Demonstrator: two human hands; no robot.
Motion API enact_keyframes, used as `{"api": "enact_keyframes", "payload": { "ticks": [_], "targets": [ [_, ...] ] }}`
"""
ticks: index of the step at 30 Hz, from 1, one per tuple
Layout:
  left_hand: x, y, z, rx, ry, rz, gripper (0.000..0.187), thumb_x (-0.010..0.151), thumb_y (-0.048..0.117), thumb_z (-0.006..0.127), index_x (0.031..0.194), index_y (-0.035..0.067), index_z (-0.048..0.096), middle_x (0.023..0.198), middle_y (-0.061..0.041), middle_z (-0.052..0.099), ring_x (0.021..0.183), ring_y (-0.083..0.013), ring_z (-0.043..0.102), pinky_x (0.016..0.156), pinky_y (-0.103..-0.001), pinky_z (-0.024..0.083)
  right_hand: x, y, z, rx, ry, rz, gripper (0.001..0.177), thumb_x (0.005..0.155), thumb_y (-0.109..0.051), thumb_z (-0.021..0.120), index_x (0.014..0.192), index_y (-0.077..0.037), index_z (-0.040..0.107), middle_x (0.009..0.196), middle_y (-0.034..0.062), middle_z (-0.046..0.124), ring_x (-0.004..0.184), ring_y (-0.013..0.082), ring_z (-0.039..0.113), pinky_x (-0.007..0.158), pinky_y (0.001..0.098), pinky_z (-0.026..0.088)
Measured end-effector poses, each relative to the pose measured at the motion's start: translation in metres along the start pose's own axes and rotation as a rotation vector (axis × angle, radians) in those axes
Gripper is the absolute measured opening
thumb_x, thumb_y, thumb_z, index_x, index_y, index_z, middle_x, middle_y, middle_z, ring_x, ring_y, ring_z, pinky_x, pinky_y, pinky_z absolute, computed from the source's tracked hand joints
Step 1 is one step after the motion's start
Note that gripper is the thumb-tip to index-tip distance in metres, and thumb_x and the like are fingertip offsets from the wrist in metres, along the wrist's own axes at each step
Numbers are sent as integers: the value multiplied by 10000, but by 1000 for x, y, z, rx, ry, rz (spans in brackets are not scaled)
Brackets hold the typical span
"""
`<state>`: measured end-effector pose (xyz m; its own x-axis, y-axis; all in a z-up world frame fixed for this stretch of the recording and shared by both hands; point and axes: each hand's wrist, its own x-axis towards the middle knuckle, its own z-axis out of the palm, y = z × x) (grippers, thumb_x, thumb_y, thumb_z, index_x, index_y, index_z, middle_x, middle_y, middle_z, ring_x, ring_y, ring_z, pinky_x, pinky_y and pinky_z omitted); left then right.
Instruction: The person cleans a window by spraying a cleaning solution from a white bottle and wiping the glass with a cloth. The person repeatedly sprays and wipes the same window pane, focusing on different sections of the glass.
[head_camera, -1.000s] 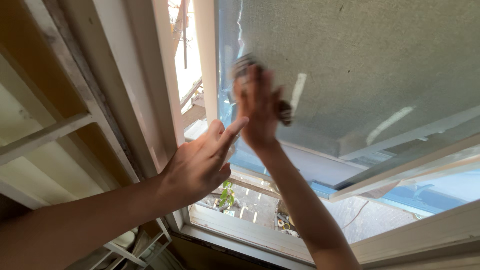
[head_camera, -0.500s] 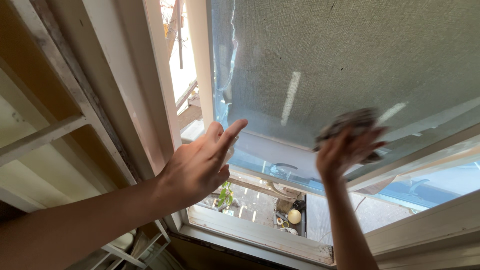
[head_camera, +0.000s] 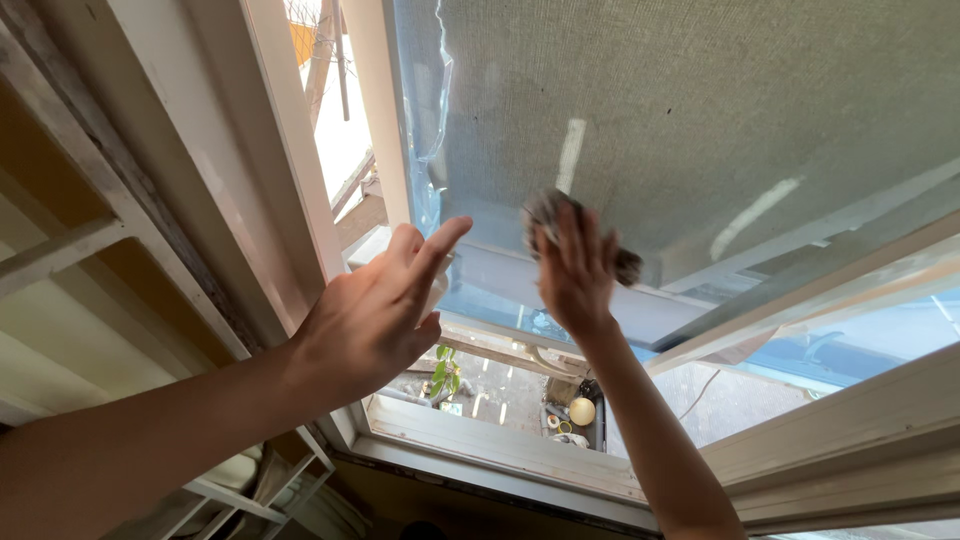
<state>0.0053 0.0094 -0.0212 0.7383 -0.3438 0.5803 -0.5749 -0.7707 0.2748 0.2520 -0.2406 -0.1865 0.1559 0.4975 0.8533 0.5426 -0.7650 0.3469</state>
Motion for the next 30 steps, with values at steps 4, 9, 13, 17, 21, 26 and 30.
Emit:
{"api": "enact_keyframes", "payload": {
  "ticks": [4, 9, 13, 17, 21, 26, 30],
  "targets": [
    [2, 5, -3, 1, 19, 1, 949, 810, 54, 726, 1566, 80, 152, 1038, -162, 529, 707, -289, 563, 498, -393, 519, -36, 56, -45, -679, -1070, 582, 360, 1120, -417, 303, 1464, -430, 405, 1634, -168, 237, 1597, 48, 145, 1416, 579, 57],
    [4, 5, -2, 2, 10, -10, 937, 769, 53, 723, 1540, 96, 192, 1081, -179, 542, 791, -334, 607, 532, -408, 531, 17, 132, -92, -295, 434, 553, 388, 1128, -365, 363, 1516, -386, 365, 1654, -58, 239, 1591, 160, 186, 1360, 609, 99],
    [12, 15, -4, 54, 26, 8, 920, 781, 92, 732, 1533, 95, 202, 1056, -181, 549, 766, -347, 613, 570, -440, 528, 81, 121, -68, -233, 504, 476, 429, 1135, -323, 411, 1557, -350, 334, 1670, 30, 240, 1587, 250, 220, 1316, 632, 132],
    [26, 26, -6, 52, -158, -246, 919, 797, 154, 755, 1541, 178, 216, 1071, -172, 546, 679, -350, 627, 543, -450, 555, 73, 74, -27, -83, 331, 251, 482, 1143, -280, 459, 1598, -315, 302, 1685, 118, 242, 1583, 340, 253, 1272, 656, 166],
    [25, 30, -5, 60, -109, -197, 888, 815, 179, 747, 1541, 172, 236, 1073, -185, 558, 628, -348, 626, 527, -472, 552, -2, 61, -8, -45, 394, 124, 434, 1062, -237, 562, 1488, -263, 483, 1526, 167, 348, 1437, 353, 341, 1241, 613, 190],
    [24, 26, -2, 100, -81, -129, 931, 755, 141, 736, 1541, 144, 237, 1069, -206, 568, 689, -378, 634, 532, -470, 565, -54, 140, -66, -331, 557, 499, 434, 1092, -320, 503, 1509, -209, 547, 1404, 117, 416, 1262, 305, 377, 1048, 509, 369],
    [22, 22, 2, 61, -83, -97, 934, 732, 140, 740, 1525, 140, 248, 1102, -206, 567, 710, -383, 640, 543, -474, 559, 13, 177, -108, -435, 645, 633, 440, 1113, -386, 363, 1507, -256, 510, 1497, 120, 397, 1358, 258, 428, 1049, 471, 403]
  ]
}}
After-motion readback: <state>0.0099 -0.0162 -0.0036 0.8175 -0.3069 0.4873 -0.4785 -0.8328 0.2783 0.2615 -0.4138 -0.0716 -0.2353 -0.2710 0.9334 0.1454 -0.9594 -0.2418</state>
